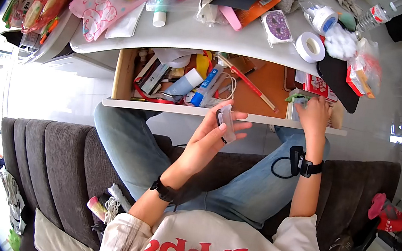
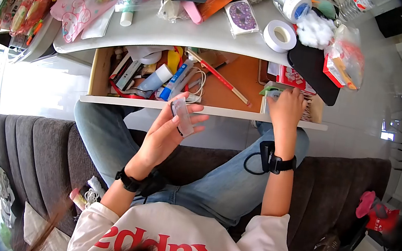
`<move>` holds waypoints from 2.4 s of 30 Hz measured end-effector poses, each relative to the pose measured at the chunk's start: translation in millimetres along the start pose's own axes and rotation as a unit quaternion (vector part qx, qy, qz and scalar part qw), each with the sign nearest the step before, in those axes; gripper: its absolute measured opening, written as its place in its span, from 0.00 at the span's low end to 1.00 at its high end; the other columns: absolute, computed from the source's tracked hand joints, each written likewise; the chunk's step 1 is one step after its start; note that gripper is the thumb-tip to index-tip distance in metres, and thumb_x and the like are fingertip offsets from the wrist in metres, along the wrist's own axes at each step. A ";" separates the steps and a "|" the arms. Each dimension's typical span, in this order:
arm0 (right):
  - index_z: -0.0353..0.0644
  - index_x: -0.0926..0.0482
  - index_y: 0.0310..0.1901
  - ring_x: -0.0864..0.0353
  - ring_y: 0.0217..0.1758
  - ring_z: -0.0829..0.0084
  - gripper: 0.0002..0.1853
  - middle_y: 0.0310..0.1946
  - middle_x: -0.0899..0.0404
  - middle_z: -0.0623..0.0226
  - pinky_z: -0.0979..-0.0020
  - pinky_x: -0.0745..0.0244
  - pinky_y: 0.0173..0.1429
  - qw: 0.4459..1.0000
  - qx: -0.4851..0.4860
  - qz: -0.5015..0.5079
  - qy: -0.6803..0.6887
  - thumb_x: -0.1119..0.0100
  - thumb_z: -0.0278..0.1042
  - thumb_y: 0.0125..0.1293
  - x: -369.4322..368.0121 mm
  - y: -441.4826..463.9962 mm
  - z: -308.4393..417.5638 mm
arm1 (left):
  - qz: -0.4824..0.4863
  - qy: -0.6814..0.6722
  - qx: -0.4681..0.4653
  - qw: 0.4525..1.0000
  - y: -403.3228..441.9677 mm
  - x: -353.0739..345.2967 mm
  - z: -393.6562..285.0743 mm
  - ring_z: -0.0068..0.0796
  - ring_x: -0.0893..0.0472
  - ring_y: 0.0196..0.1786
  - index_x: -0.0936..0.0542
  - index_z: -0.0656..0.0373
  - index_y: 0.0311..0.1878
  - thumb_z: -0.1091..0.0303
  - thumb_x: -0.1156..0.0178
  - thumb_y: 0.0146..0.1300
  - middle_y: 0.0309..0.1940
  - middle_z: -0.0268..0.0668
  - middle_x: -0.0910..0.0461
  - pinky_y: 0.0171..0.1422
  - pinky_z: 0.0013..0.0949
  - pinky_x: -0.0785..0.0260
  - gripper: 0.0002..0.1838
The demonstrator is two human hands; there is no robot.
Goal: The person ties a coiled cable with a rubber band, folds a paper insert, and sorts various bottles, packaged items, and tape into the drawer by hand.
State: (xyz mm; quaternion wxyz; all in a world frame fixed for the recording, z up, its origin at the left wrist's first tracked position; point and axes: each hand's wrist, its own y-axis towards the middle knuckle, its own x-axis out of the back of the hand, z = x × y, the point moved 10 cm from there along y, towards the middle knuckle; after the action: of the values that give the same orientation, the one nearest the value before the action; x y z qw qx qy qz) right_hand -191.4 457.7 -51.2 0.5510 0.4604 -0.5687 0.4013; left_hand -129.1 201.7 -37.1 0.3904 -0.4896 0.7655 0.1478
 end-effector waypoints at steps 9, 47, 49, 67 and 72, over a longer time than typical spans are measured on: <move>0.33 0.26 0.32 0.23 0.36 0.54 0.18 0.31 0.23 0.52 0.58 0.32 0.43 0.991 -0.029 0.037 0.124 0.39 0.42 0.47 -4.1 -1.6 0.3 | -0.010 0.009 0.029 0.999 -12.6 16.4 16.2 0.41 0.33 0.61 0.50 0.55 0.67 0.61 0.55 0.68 0.58 0.42 0.35 0.64 0.43 0.43 0.28; 0.33 0.33 0.53 0.30 0.51 0.78 0.18 0.46 0.30 0.68 0.74 0.35 0.57 0.614 0.088 0.311 0.720 0.45 0.28 0.63 12.7 -79.1 200.0 | -0.116 0.134 0.044 0.983 3.4 75.1 -23.1 0.25 0.26 0.52 0.35 0.70 0.57 0.75 0.40 0.58 0.49 0.43 0.25 0.56 0.27 0.33 0.25; 0.33 0.33 0.54 0.30 0.50 0.79 0.18 0.46 0.29 0.68 0.74 0.34 0.56 0.602 0.056 0.306 0.736 0.46 0.27 0.63 12.1 -81.9 197.9 | -0.121 0.170 0.020 0.978 3.0 72.5 -27.2 0.25 0.25 0.52 0.33 0.70 0.56 0.74 0.39 0.57 0.48 0.42 0.24 0.56 0.27 0.33 0.24; 0.35 0.33 0.49 0.24 0.44 0.81 0.18 0.41 0.24 0.66 0.79 0.28 0.48 0.572 -0.005 0.252 0.781 0.41 0.23 0.59 16.7 -102.1 189.0 | -0.112 0.280 -0.059 0.952 -13.1 42.4 -23.4 0.30 0.33 0.60 0.45 0.68 0.66 0.61 0.67 0.72 0.63 0.42 0.38 0.65 0.30 0.45 0.25; 0.35 0.32 0.47 0.24 0.43 0.81 0.15 0.39 0.24 0.67 0.79 0.27 0.47 0.544 -0.040 0.224 0.808 0.41 0.23 0.59 14.3 -105.3 178.0 | -0.075 0.169 -0.007 0.983 -8.8 35.2 -13.7 0.29 0.37 0.63 0.45 0.67 0.66 0.64 0.64 0.71 0.63 0.40 0.38 0.66 0.29 0.48 0.24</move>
State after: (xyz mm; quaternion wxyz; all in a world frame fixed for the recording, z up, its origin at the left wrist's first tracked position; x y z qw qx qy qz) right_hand -135.0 258.2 -54.9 0.6879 -0.2229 0.0166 0.6905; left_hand -135.3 166.8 -53.0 0.2618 -0.5663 0.7805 0.0387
